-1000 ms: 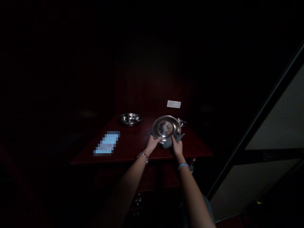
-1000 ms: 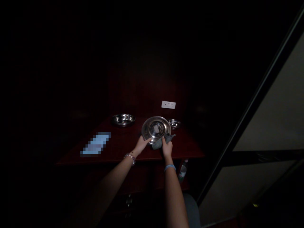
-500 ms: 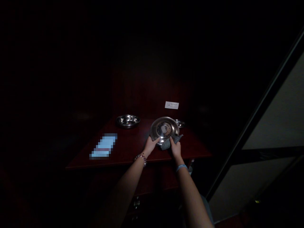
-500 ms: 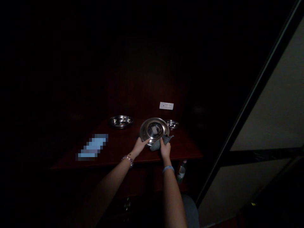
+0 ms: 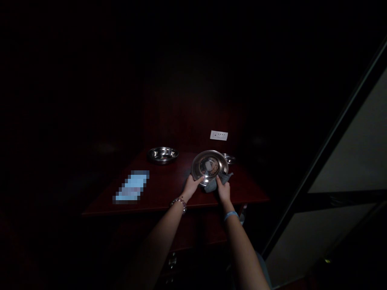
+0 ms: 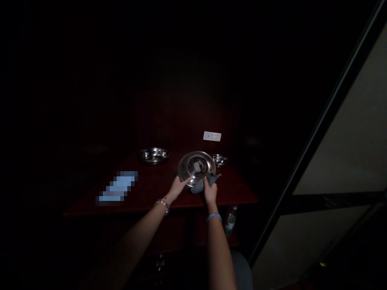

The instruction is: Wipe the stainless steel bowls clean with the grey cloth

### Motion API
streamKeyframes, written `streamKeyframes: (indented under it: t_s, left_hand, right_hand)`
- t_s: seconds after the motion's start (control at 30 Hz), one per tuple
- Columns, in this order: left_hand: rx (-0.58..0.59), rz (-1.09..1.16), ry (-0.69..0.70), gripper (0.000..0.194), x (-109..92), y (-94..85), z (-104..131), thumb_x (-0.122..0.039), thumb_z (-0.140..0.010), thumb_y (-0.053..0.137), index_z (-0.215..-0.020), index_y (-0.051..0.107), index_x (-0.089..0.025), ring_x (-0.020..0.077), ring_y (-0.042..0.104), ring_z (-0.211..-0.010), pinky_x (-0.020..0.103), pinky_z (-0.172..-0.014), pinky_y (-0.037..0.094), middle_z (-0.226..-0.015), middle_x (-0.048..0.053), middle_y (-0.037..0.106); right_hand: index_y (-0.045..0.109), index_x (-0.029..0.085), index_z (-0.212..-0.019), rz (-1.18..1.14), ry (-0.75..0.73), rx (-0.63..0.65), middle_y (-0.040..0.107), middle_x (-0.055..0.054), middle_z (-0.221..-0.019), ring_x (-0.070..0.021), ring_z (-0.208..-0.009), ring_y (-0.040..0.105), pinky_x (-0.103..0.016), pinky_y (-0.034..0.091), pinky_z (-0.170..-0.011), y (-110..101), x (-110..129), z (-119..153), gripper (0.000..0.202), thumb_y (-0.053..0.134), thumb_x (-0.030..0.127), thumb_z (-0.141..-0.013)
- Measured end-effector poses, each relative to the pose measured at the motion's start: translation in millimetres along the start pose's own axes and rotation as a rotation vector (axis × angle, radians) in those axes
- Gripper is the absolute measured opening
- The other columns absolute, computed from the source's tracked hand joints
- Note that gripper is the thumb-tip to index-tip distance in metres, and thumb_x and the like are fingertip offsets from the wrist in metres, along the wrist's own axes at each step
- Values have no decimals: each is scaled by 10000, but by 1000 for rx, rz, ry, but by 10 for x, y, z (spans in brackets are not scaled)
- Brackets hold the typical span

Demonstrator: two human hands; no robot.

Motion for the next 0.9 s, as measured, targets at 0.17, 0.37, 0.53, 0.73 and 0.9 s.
streamKeyframes:
  t_s: [0.17,0.37,0.53,0.73,0.9]
  left_hand:
    - [-18,-9,0,465,48,-19,-34,-347,-702,872,-1082,728,-121,297,731,-1109,468,-1050,526,-1173,168,777]
    - [-97,-44,-7,355,50,-89,-30,-314,-759,814,-1043,727,-121,290,732,-1088,467,-1040,527,-1140,166,782]
    - [-107,-70,-3,300,8,-101,-14,-282,-757,800,-1005,728,-129,290,737,-1049,457,-1020,534,-1078,146,794]
    - [-113,-82,0,295,26,-117,-22,-265,-756,785,-1013,725,-133,292,736,-1043,462,-1015,535,-1081,146,791]
    - [-115,-94,-11,255,49,-113,-26,-248,-768,771,-991,722,-133,284,736,-1036,452,-1010,539,-1071,142,793]
  right_hand:
    - [773,92,-1076,-9,-6,-3,809,-172,-1049,-306,-1078,759,-360,575,-943,2,-7,-10,567,677,581,-808]
    - [776,105,-1048,-11,-7,3,814,-166,-1021,-302,-1057,766,-356,584,-931,0,7,-3,537,684,577,-809]
    - [774,103,-1051,-5,4,9,812,-162,-1044,-299,-1057,767,-357,582,-935,5,-2,-5,545,689,581,-804]
    - [780,120,-1053,-7,-5,9,814,-161,-1032,-303,-1061,766,-359,590,-916,6,3,-3,520,683,570,-811]
    - [779,102,-1055,-2,-4,19,813,-167,-1025,-302,-1050,766,-361,585,-918,7,1,-7,547,685,578,-801]
Point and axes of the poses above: each hand's wrist, its own z-axis away from the middle knuckle, its own y-axis out of the palm, x = y × z, the point moved 10 cm from there along -z, towards the middle knuckle
